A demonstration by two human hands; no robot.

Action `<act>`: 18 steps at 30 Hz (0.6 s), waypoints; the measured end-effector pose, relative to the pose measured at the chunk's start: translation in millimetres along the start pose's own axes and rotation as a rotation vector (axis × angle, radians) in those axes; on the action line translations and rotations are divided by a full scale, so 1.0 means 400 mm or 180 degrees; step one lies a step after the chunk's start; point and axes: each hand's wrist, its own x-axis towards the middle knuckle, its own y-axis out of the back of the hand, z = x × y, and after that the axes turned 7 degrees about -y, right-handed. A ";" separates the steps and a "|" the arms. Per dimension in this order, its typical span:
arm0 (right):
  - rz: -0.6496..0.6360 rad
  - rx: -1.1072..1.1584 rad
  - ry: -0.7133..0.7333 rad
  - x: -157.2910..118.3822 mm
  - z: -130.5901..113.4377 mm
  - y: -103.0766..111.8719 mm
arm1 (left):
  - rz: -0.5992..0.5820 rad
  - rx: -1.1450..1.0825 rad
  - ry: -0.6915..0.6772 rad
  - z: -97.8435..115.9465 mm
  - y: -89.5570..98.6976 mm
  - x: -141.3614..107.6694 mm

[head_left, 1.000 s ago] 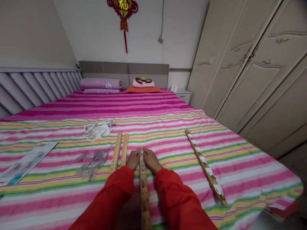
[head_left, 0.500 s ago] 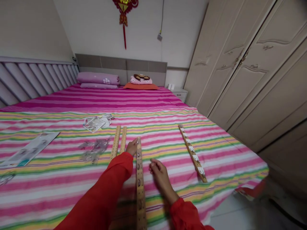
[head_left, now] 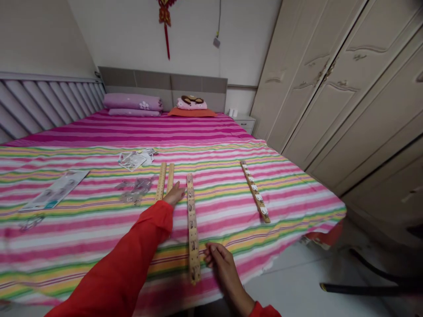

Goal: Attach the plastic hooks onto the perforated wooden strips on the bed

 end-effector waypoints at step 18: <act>-0.1139 0.0682 -0.0961 -0.087 0.089 -0.013 | 0.2745 0.0677 -0.1098 -0.156 0.315 -0.136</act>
